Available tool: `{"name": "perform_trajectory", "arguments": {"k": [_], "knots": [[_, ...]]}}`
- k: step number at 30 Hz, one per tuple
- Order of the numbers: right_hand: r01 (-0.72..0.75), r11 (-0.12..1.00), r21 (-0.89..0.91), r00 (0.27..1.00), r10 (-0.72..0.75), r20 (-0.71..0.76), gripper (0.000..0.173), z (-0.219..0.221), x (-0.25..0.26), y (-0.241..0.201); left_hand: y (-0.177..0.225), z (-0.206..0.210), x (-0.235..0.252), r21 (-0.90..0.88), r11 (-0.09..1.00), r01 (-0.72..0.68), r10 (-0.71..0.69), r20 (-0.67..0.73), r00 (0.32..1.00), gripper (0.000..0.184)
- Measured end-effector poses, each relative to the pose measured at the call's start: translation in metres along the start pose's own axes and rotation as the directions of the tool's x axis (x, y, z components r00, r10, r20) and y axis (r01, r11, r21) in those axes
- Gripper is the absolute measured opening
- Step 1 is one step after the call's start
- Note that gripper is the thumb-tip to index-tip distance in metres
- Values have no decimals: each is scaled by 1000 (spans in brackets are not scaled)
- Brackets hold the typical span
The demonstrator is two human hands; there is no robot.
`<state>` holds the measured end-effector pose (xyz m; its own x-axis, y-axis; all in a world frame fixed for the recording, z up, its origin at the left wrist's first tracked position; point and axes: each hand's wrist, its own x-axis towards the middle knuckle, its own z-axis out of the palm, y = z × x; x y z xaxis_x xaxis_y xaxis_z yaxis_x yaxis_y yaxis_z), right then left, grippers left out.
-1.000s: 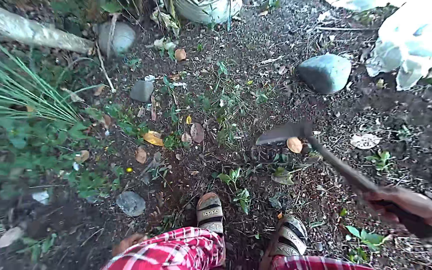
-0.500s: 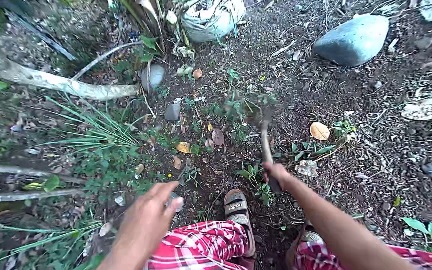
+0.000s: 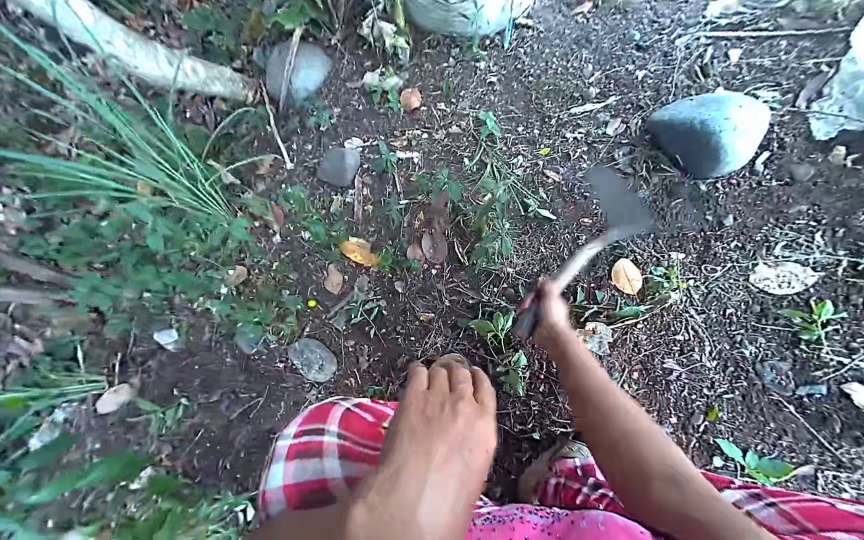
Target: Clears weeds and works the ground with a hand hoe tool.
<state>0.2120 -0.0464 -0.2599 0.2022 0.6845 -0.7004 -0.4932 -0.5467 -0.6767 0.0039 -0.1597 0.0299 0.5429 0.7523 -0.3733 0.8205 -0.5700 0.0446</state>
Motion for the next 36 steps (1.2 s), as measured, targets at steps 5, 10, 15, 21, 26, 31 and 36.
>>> {"name": "perform_trajectory", "arguments": {"k": [5,10,15,21,26,31,36], "knots": [[-267,848,-458,943,329,60,31,-33,-85,65,9,-8,-4,-145,955,-258,275,112,955,44],[-171,840,-515,983,182,-30,37,-87,-87,-18,3,-14,-7,-106,975,-197,201,30,979,42],[57,998,-30,995,-59,-76,45,-41,-34,-60,5,-21,-13,-37,992,-118,119,28,992,48],[-85,795,-600,969,206,137,39,-14,-113,49,23,-22,-8,-151,941,-301,312,53,949,37],[-241,667,-705,940,340,0,29,-30,-144,2,16,-24,-6,-90,954,-284,292,87,952,37],[-41,980,-197,995,58,78,49,-54,-67,-39,8,-25,-13,-77,976,-204,210,82,974,39],[41,999,23,992,-43,115,53,-24,-36,0,14,-19,-20,-49,967,-252,251,-20,968,35]]}}
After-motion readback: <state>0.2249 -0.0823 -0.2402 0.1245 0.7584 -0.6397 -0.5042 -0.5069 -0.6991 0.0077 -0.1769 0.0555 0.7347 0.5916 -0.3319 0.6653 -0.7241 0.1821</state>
